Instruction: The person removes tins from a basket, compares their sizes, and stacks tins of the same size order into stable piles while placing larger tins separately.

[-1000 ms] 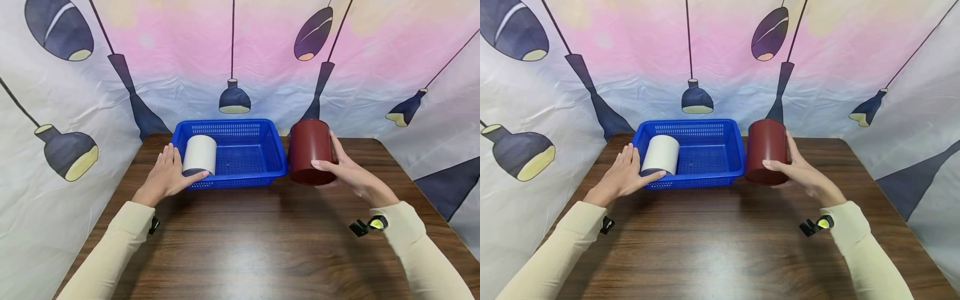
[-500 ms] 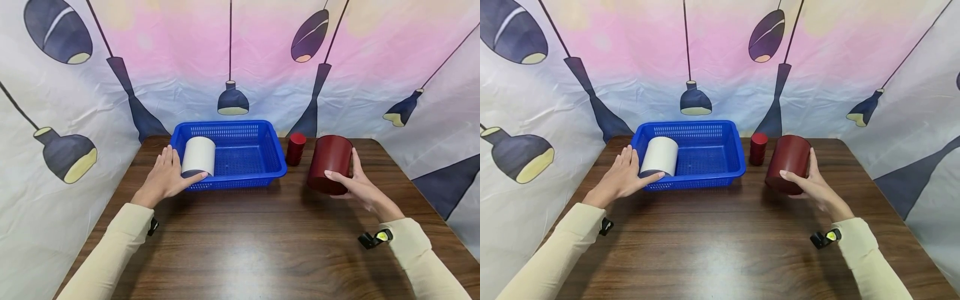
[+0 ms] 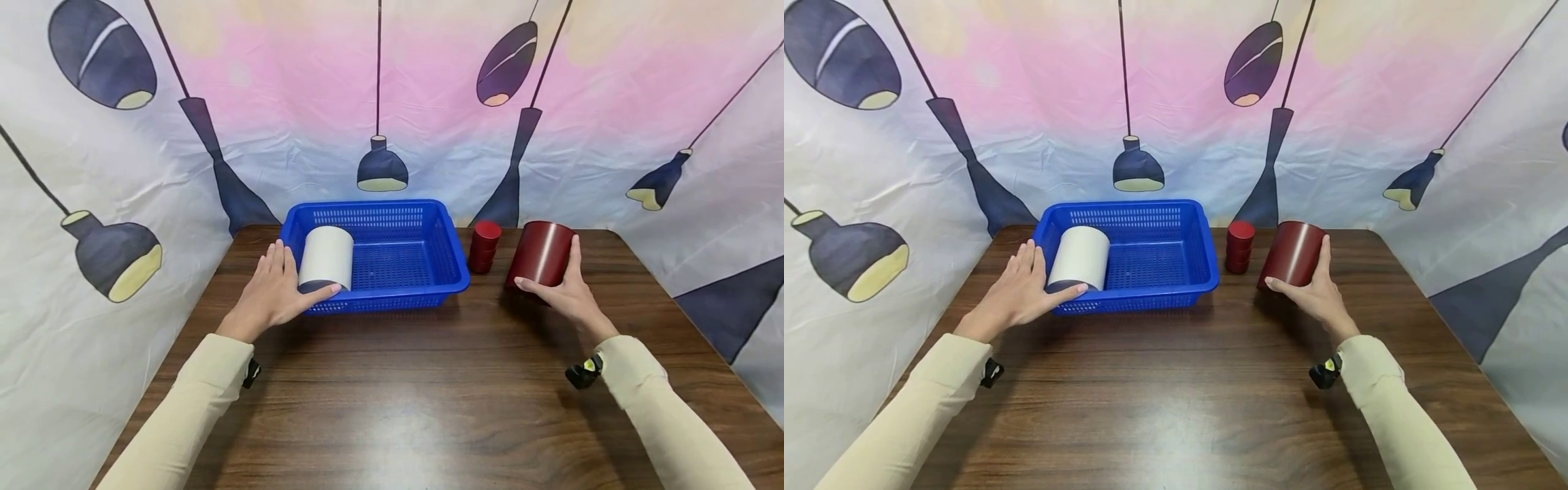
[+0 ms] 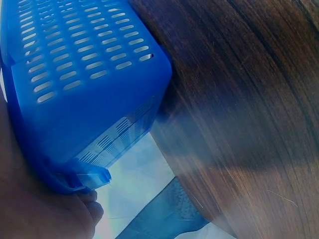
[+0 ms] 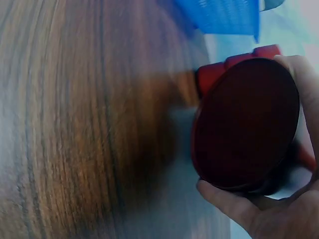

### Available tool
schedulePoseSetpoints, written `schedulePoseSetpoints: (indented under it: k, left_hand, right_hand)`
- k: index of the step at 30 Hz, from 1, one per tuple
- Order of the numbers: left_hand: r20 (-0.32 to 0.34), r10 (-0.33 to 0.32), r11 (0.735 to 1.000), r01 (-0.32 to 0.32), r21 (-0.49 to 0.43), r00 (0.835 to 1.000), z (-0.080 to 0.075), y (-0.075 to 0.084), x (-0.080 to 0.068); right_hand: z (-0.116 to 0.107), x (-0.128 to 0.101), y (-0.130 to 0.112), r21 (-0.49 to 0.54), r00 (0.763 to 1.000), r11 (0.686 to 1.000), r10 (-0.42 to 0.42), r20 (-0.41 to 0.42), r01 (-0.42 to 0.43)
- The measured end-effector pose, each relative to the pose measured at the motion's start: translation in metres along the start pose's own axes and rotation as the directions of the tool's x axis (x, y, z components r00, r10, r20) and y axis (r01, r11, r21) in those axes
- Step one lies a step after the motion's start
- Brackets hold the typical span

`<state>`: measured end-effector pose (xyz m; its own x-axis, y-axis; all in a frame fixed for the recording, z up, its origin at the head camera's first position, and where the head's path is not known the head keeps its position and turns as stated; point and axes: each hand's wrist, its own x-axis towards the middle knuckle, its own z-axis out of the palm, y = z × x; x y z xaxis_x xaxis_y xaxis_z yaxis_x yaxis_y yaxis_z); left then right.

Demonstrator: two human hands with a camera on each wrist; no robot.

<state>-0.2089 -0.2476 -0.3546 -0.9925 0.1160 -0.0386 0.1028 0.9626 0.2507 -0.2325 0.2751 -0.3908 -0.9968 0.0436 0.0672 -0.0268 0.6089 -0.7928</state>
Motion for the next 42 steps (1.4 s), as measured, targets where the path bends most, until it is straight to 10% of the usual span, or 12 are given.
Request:
schedulePoseSetpoints:
  k: [20,42]
  left_hand:
    - [0.000,0.010,1.000,-0.010,-0.001,1.000,0.000,0.000,-0.001]
    - [0.000,0.006,1.000,-0.006,-0.005,1.000,0.000,0.000,0.000]
  right_hand:
    - [0.025,0.020,0.017,-0.226,0.959,0.973,-0.108,-0.263,0.047]
    - [0.044,0.020,0.027,-0.303,0.948,0.951,-0.152,-0.278,0.064]
